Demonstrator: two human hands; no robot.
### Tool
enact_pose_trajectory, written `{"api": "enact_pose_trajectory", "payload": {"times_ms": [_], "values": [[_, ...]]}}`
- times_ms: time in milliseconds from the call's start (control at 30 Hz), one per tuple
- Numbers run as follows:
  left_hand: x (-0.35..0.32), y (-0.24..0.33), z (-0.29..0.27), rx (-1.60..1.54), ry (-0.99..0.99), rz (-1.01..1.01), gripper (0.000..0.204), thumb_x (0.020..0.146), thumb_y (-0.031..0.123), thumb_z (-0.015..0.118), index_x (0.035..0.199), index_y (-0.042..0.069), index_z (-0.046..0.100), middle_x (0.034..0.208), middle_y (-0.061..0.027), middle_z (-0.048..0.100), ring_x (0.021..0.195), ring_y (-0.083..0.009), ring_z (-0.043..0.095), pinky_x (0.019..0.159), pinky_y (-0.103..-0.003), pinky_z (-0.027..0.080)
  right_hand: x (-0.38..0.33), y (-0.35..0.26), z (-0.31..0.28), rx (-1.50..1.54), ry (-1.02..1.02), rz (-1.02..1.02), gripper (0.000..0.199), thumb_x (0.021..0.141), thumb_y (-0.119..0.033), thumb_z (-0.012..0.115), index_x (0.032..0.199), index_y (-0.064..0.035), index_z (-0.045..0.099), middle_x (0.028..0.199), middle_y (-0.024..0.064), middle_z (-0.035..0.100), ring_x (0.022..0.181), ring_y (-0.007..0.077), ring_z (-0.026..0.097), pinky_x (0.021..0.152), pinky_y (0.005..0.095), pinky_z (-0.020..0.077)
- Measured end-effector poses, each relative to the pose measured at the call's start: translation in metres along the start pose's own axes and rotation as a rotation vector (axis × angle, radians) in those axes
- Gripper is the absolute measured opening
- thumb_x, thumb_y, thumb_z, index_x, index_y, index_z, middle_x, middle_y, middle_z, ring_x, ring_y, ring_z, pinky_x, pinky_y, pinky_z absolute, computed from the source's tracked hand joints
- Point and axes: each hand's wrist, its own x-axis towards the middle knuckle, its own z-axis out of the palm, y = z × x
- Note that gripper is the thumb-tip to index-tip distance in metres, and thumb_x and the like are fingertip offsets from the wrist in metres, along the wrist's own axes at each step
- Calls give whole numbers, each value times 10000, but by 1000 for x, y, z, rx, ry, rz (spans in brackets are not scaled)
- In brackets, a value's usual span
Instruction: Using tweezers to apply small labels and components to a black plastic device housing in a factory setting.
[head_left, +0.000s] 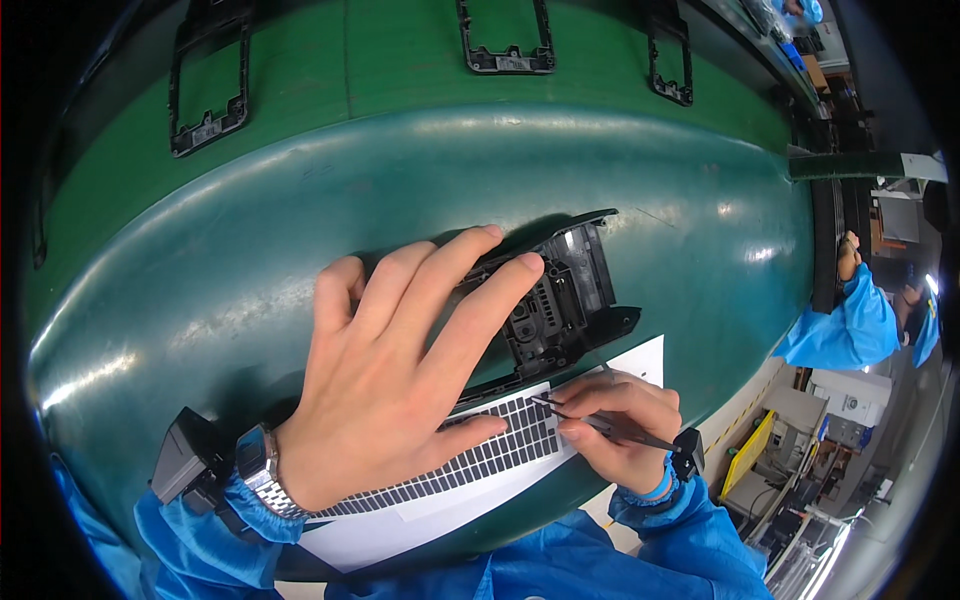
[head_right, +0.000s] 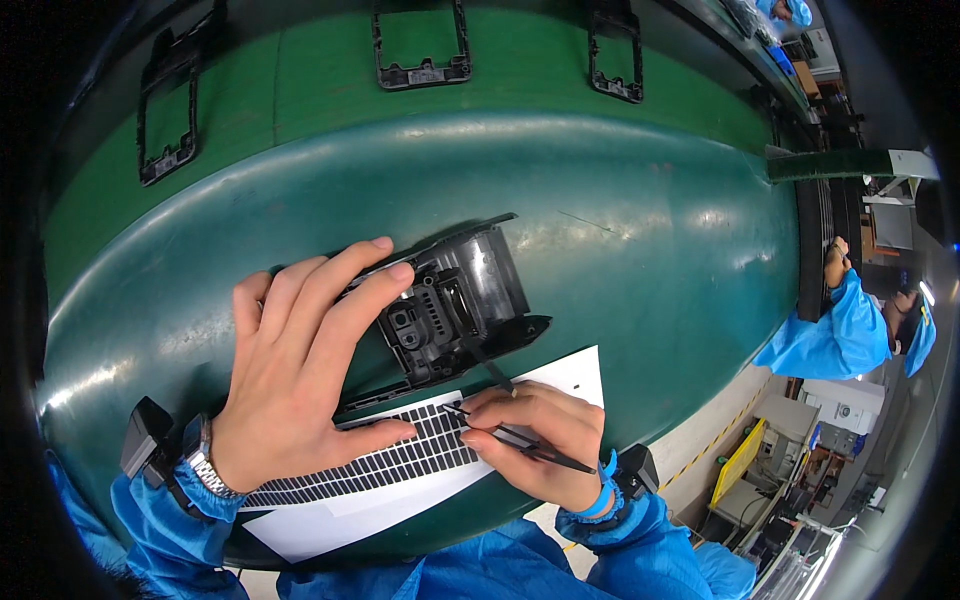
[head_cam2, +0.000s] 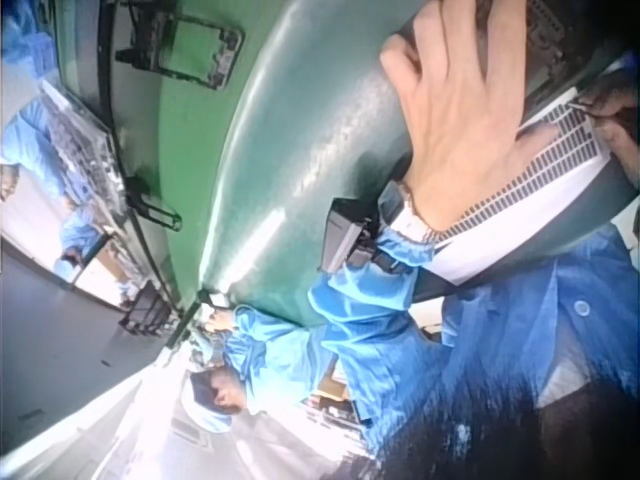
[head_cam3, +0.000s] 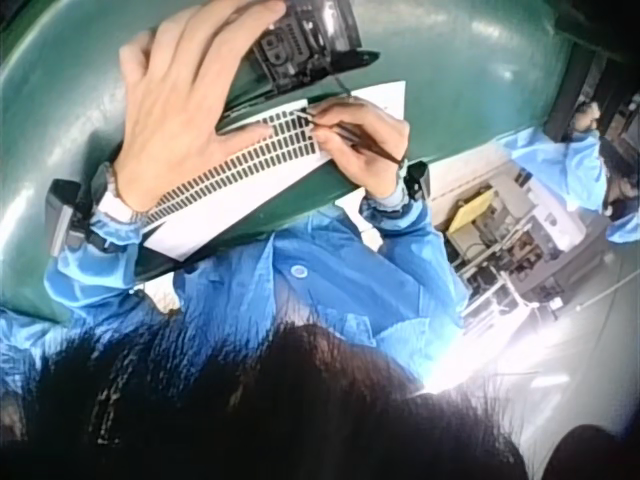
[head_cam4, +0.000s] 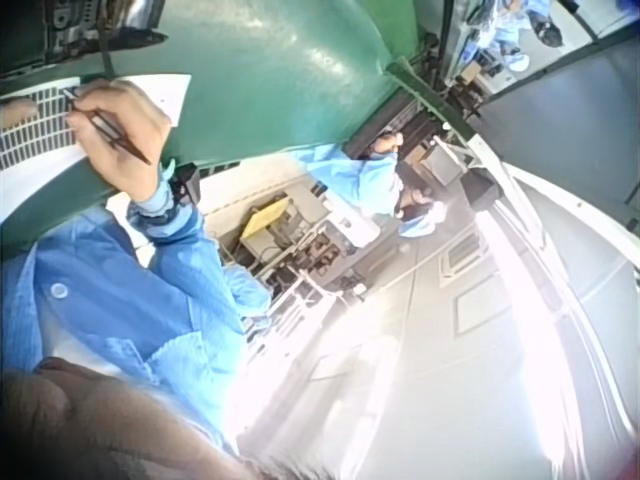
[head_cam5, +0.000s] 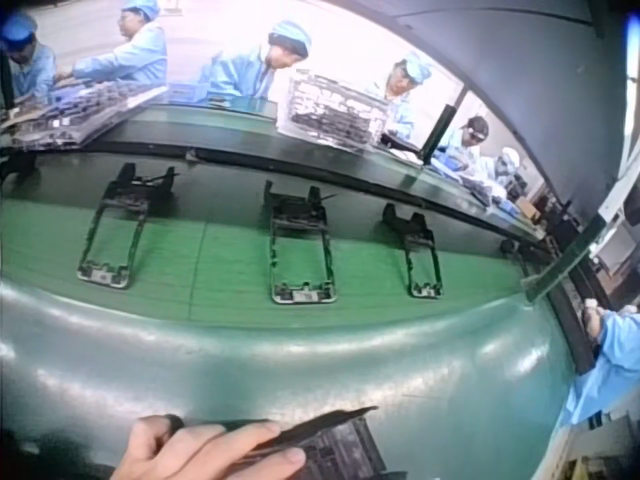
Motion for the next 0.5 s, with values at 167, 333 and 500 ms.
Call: {"api": "enact_pose_trajectory", "payload": {"times_ms": [167,333,500], "values": [[-1,1,-2,-2,11,-2,1067,584,490,875,1486,98,461,1520,-118,460,1262,-328,484,995,-468,311,2,-4,-1,-15,-23,-4,201,788,-15,848,954,-1,736,964,163,759,836,233,753,743,296,584],[1,0,-2,-15,9,-10,1094,552,464,898,1486,99,459,1523,-117,455,1267,-330,483,998,-476,309,3,3,3,62,35,-47,162,812,-32,837,923,11,727,900,172,761,813,246,750,734,304,586],[1,1,-3,-21,1,-6,1113,535,442,909,1491,101,451,1521,-115,456,1270,-328,481,1002,-478,309,0,-1,6,231,69,-82,152,829,-58,837,894,19,723,839,170,759,807,260,756,735,320,590]]}}
